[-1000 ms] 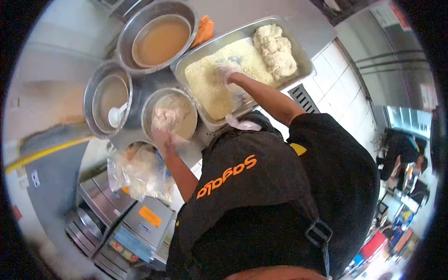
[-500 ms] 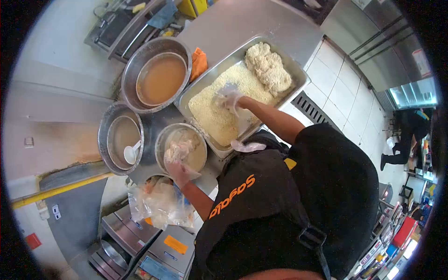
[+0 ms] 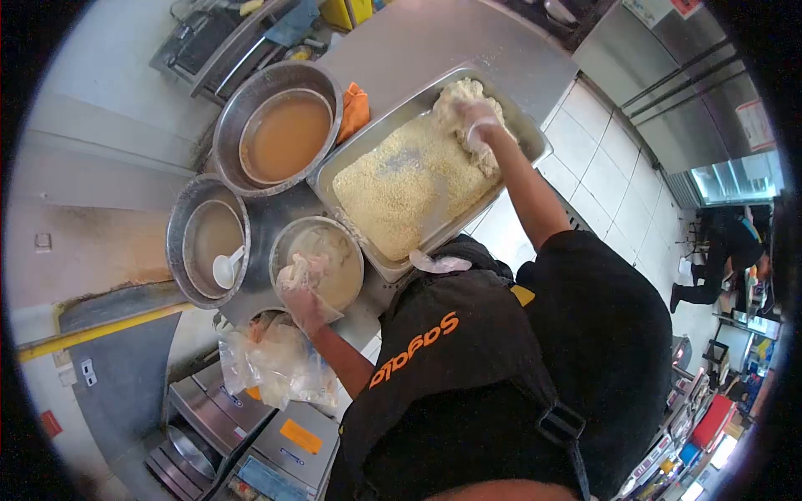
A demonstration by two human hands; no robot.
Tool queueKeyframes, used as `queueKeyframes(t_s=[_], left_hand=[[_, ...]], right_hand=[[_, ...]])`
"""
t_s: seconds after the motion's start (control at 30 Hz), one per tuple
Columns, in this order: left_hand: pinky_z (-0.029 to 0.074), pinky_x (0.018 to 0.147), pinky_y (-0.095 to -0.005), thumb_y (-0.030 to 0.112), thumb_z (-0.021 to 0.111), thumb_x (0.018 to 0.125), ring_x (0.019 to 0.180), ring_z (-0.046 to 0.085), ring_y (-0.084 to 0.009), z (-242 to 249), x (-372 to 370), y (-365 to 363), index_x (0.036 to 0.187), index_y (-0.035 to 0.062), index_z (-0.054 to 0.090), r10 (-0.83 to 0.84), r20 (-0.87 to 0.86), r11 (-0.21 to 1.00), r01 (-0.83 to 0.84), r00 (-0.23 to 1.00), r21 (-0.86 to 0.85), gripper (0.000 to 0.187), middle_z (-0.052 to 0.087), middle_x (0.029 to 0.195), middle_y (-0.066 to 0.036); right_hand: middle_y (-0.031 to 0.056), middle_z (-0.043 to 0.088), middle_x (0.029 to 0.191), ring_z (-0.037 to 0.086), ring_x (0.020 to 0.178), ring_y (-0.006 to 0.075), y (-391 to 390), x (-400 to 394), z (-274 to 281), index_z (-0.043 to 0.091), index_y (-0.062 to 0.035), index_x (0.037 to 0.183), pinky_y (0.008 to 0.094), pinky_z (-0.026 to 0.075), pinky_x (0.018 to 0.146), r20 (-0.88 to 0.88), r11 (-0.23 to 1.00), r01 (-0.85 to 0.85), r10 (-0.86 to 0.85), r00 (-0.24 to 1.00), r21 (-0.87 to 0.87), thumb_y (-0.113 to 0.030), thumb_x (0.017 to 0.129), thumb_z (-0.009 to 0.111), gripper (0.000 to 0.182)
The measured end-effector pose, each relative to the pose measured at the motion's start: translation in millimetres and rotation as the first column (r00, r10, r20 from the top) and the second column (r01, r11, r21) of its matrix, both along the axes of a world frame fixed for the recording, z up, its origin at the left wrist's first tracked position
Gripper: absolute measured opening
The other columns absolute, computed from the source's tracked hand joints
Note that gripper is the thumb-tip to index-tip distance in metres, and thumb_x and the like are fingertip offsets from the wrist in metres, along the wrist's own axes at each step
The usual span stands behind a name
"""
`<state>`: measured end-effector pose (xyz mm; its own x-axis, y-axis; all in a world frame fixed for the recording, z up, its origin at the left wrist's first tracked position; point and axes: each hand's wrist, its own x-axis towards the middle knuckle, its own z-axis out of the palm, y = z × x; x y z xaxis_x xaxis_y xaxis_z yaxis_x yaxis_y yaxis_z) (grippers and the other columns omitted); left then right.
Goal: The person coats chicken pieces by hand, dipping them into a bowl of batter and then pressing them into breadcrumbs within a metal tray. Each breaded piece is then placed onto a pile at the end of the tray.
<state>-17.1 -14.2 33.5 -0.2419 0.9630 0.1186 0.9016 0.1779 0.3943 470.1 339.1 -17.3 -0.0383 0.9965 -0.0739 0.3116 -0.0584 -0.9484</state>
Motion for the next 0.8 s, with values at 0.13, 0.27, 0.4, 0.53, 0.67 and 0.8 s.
queueKeyframes(t_s=[0.13,0.27,0.4,0.53,0.67,0.8], left_hand=[[0.039,0.078,-0.0405,0.01,0.044,0.074,0.09,0.051,-0.0337,-9.3,-0.5,-6.8,0.09,-0.0027,0.057,-0.057,-0.257,0.998,0.063,0.965,0.013,0.024,0.057,0.09,-0.019],[0.041,0.077,-0.037,0.008,0.046,0.072,0.09,0.053,-0.0334,-19.2,3.2,-17.2,0.091,-0.0012,0.056,0.066,-0.356,0.961,0.037,0.932,0.274,0.024,0.057,0.092,-0.017],[0.042,0.075,-0.0369,0.009,0.049,0.068,0.086,0.054,-0.0321,73.1,47.7,-2.4,0.089,-0.0004,0.057,0.182,0.288,0.983,-0.178,0.94,-0.041,0.024,0.059,0.09,-0.016],[0.042,0.066,-0.0406,0.011,0.051,0.065,0.075,0.053,-0.0362,43.8,21.5,4.6,0.083,-0.0007,0.057,-0.116,0.156,0.99,0.102,0.981,0.095,0.022,0.057,0.078,-0.019],[0.043,0.062,-0.0409,0.008,0.052,0.062,0.072,0.054,-0.0394,87.5,42.6,12.1,0.079,-0.0004,0.058,0.077,0.038,0.997,-0.078,0.996,0.024,0.02,0.057,0.073,-0.022],[0.044,0.065,-0.0409,0.008,0.053,0.063,0.075,0.055,-0.0395,110.8,49.3,23.1,0.081,-0.0004,0.058,0.17,0.214,0.985,-0.161,0.962,-0.062,0.021,0.058,0.076,-0.022]], right_hand=[[0.011,0.062,0.087,0.059,0.076,0.0213,23.2,41.0,-1.0,0.062,-0.0039,0.094,0.0345,0.047,0.07,-0.027,0.997,0.032,-0.03,0.999,0.065,-0.031,0.08,0.054,0.032],[0.011,0.061,0.09,0.056,0.073,0.0246,-11.1,2.3,80.7,0.062,-0.0037,0.087,0.0382,0.044,0.067,0.786,0.955,0.284,-0.241,0.569,0.087,-0.026,0.08,0.049,0.026],[0.0176,0.061,0.091,0.06,0.08,0.0268,-50.3,-57.9,43.3,0.062,-0.0027,0.093,0.0363,0.046,0.071,0.786,0.893,-0.415,0.381,0.487,-0.175,-0.026,0.078,0.051,0.03],[0.0177,0.061,0.087,0.059,0.076,0.0275,-111.9,-126.6,-15.4,0.062,-0.0033,0.092,0.0348,0.045,0.07,0.393,0.753,-0.65,0.629,0.671,-0.098,-0.022,0.078,0.051,0.026],[0.0117,0.061,0.081,0.058,0.072,0.0187,-115.2,-184.6,19.9,0.06,-0.0046,0.099,0.0327,0.046,0.067,0.631,0.645,-0.764,0.598,0.494,-0.014,-0.023,0.079,0.053,0.028],[0.0053,0.061,0.084,0.055,0.071,0.0125,-128.0,-238.8,19.2,0.056,-0.0079,0.107,0.0269,0.045,0.063,-0.22,0.579,-0.743,0.719,0.659,-0.335,-0.019,0.081,0.053,0.028]])
